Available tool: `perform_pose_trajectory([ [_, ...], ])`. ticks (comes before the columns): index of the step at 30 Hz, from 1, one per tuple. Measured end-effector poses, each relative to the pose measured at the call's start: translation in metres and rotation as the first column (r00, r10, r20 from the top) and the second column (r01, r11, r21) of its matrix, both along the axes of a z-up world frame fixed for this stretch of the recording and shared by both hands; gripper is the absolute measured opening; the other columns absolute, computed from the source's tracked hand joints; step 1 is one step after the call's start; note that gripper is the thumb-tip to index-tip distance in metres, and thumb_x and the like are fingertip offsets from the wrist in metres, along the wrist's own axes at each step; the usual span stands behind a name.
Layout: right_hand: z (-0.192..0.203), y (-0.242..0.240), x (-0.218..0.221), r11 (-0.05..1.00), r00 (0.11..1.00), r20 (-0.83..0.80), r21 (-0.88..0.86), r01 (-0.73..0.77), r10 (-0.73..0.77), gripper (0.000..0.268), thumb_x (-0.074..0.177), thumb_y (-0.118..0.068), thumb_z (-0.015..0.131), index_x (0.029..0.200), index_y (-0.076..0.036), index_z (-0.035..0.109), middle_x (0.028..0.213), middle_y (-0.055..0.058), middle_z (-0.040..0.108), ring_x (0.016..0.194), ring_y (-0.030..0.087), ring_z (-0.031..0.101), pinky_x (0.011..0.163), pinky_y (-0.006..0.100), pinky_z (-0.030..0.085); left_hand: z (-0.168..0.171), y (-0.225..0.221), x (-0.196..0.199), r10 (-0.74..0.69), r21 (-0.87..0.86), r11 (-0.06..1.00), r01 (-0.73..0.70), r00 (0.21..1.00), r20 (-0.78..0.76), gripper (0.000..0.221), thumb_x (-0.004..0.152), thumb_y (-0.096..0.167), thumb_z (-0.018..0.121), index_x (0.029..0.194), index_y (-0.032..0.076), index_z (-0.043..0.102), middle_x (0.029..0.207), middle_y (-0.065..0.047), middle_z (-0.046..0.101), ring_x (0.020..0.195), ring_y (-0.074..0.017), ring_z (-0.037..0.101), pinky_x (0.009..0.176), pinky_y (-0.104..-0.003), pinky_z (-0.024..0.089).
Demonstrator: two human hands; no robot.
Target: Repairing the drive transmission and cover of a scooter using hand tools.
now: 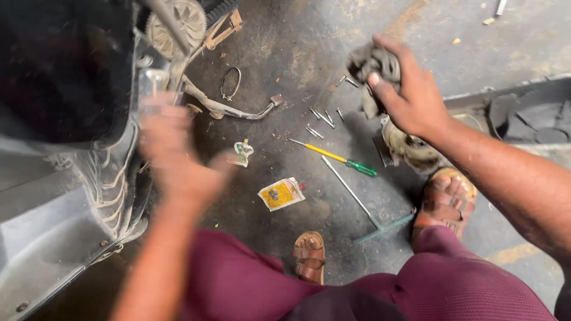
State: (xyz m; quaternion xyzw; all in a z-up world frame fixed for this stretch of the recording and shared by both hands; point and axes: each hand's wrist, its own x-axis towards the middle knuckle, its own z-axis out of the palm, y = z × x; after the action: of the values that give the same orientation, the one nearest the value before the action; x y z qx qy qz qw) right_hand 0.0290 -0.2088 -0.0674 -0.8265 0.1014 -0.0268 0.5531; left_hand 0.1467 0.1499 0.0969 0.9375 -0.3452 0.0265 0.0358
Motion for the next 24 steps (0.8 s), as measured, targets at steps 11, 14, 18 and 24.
perform_pose_trajectory([
  [11, -0.023, 0.05, 0.174, 0.835, 0.871, -0.076, 0.336, -0.435, 0.485, 0.05, 0.1, -0.035, 0.057, 0.144, -0.014, 0.045, 0.12, 0.016, 0.072, 0.112, 0.034, 0.071, 0.095, 0.046, 0.054, -0.065, 0.153, 0.106, -0.463, 0.436, 0.85, 0.295, 0.813, 0.352, 0.105, 0.098, 0.073, 0.062, 0.171, 0.015, 0.014, 0.173, -0.025, 0.018, 0.153, -0.0413, 0.031, 0.126, -0.054, 0.017],
  [14, -0.032, 0.078, 0.205, 0.741, 0.751, -0.147, 0.362, -0.565, 0.644, 0.056, 0.098, -0.038, 0.056, 0.147, -0.017, 0.04, 0.122, 0.017, 0.07, 0.114, 0.037, 0.068, 0.098, 0.048, 0.051, -0.054, 0.134, 0.11, -0.544, 0.518, 0.793, 0.322, 0.756, 0.364, 0.093, 0.099, 0.064, 0.059, 0.17, 0.022, 0.016, 0.174, -0.024, 0.012, 0.152, -0.0456, 0.028, 0.124, -0.06, 0.017],
  [18, -0.055, 0.116, 0.223, 0.571, 0.728, -0.06, 0.666, -0.48, 0.683, 0.07, 0.093, -0.034, 0.059, 0.153, -0.018, 0.026, 0.129, 0.016, 0.068, 0.121, 0.034, 0.068, 0.106, 0.043, 0.05, -0.056, 0.127, 0.128, -0.818, 0.745, 0.558, 0.367, 0.395, 0.418, 0.08, 0.099, 0.024, 0.078, 0.159, 0.041, 0.028, 0.172, -0.019, 0.014, 0.143, -0.061, 0.036, 0.115, -0.072, 0.032],
  [24, -0.076, 0.189, 0.245, 0.479, 0.787, 0.284, 0.664, -0.573, 0.547, 0.08, 0.087, -0.012, 0.066, 0.158, -0.012, 0.029, 0.153, 0.015, 0.054, 0.143, 0.032, 0.053, 0.118, 0.041, 0.042, -0.063, 0.194, 0.099, -0.741, 0.71, 0.601, 0.367, 0.59, 0.322, 0.081, 0.1, 0.031, 0.074, 0.162, 0.034, 0.021, 0.173, -0.018, 0.012, 0.148, -0.0543, 0.031, 0.119, -0.066, 0.032],
])
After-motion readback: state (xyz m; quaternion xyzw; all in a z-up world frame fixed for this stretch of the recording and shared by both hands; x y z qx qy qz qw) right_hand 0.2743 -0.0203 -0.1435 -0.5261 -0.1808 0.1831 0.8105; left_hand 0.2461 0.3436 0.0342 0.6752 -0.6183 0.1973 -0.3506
